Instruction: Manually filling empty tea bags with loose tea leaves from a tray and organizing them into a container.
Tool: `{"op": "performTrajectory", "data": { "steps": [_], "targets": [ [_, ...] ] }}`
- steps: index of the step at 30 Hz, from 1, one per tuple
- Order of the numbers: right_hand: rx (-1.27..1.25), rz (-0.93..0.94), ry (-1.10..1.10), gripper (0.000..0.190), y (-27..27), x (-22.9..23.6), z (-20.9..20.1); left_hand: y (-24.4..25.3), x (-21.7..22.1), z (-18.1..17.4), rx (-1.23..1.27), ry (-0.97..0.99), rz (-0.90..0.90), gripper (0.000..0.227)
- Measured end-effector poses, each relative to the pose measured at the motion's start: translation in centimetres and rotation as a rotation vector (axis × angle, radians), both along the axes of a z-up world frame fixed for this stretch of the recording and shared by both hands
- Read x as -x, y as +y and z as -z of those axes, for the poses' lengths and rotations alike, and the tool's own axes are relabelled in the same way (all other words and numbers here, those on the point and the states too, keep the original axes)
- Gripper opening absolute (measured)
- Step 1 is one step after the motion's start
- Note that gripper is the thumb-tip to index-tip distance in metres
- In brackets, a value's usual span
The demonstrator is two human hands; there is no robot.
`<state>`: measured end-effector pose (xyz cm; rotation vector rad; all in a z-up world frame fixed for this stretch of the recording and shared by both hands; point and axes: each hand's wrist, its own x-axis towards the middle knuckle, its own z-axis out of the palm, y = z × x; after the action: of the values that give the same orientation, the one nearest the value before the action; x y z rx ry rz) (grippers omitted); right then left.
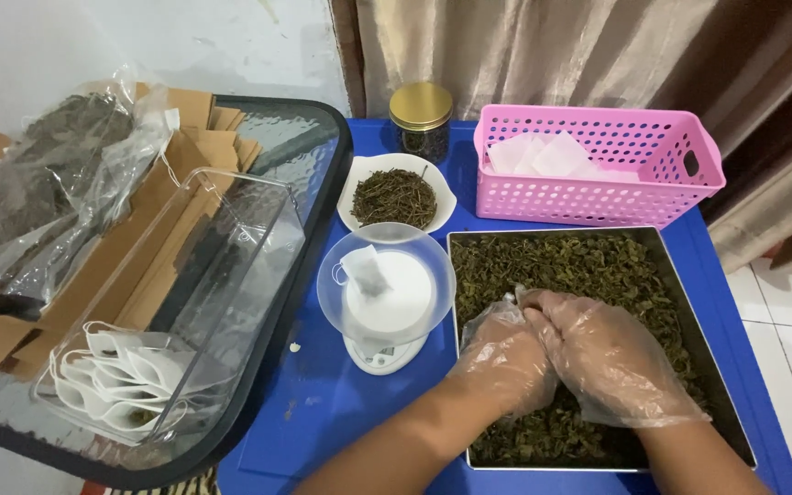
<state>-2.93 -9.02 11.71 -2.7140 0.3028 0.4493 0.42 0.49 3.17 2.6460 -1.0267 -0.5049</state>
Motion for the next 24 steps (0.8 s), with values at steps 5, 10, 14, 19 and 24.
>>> {"op": "performTrajectory", "data": {
  "steps": [5, 10, 14, 19, 24],
  "targets": [
    [-0.024, -0.034, -0.086, 0.043, -1.0, -0.2, 1.6, -0.2, -0.3, -2.4, -0.194, 0.125, -0.020, 0.053],
    [-0.058, -0.119, -0.394, 0.041, -0.8, 0.5, 1.5, 0.0, -0.1, -4.9, -0.270, 0.026, 0.109, 0.052],
    [-0.082, -0.135, -0.684, 0.023, 0.0, 0.6, 1.9, -0.3, -0.5, -8.1, -0.703, 0.056, 0.414, 0.039],
    [-0.094, -0.112, -0.713, 0.020, -0.5, -0.1, 5.0, -3.2, -3.1, 13.9, -0.398, -0.411, 0.248, 0.050],
    [-1.061, -0.473, -0.708, 0.036, -0.7, -2.8, 4.6, -3.0, -1.8, 14.1, -0.341, -0.469, 0.228, 0.051]
  ]
}}
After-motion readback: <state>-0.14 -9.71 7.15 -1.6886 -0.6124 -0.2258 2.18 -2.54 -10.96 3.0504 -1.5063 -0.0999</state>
